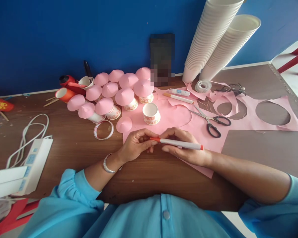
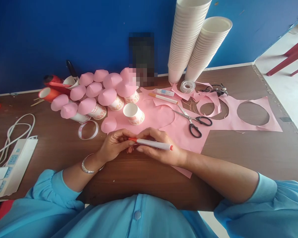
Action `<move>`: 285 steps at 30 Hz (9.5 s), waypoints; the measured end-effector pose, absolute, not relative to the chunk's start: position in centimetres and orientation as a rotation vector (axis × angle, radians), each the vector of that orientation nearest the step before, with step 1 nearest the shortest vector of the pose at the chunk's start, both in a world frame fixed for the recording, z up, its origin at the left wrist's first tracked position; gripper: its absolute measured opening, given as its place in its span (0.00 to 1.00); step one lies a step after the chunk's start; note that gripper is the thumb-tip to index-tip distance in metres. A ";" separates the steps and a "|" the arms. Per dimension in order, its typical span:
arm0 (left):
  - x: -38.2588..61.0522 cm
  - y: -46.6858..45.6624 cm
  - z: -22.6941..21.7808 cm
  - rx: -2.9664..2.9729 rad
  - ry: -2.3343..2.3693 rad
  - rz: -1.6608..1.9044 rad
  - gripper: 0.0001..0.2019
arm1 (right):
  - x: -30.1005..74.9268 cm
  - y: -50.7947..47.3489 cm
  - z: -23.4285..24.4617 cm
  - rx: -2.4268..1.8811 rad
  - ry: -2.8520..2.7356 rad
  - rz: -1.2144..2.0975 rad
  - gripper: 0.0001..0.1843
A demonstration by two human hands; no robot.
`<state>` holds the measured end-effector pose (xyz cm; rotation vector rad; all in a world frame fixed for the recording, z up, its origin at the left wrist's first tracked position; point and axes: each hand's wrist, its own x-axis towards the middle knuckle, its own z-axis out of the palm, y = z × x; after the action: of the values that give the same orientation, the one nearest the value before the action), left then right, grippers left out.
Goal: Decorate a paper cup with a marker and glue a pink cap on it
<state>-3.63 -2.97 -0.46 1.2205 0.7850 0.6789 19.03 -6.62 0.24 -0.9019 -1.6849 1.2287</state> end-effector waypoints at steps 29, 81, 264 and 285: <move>-4.5 -1.8 -0.9 1.754 0.973 0.960 0.26 | 21.5 -4.5 1.7 -1.148 -1.450 1.185 0.11; -3.2 2.8 0.0 1.213 0.783 0.752 0.26 | 24.1 -0.9 -1.8 -1.809 -2.201 0.082 0.18; -2.4 1.8 -2.0 2.351 0.878 1.042 0.33 | 22.9 -2.0 -1.6 -1.336 -2.228 0.189 0.15; -2.8 2.4 -1.7 2.061 0.879 0.869 0.30 | 26.0 7.7 -1.4 -1.846 -2.179 -0.081 0.16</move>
<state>-2.80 2.36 -1.74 2.0608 0.8785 0.8688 25.98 7.69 -1.39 -1.8461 -2.1786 -0.0808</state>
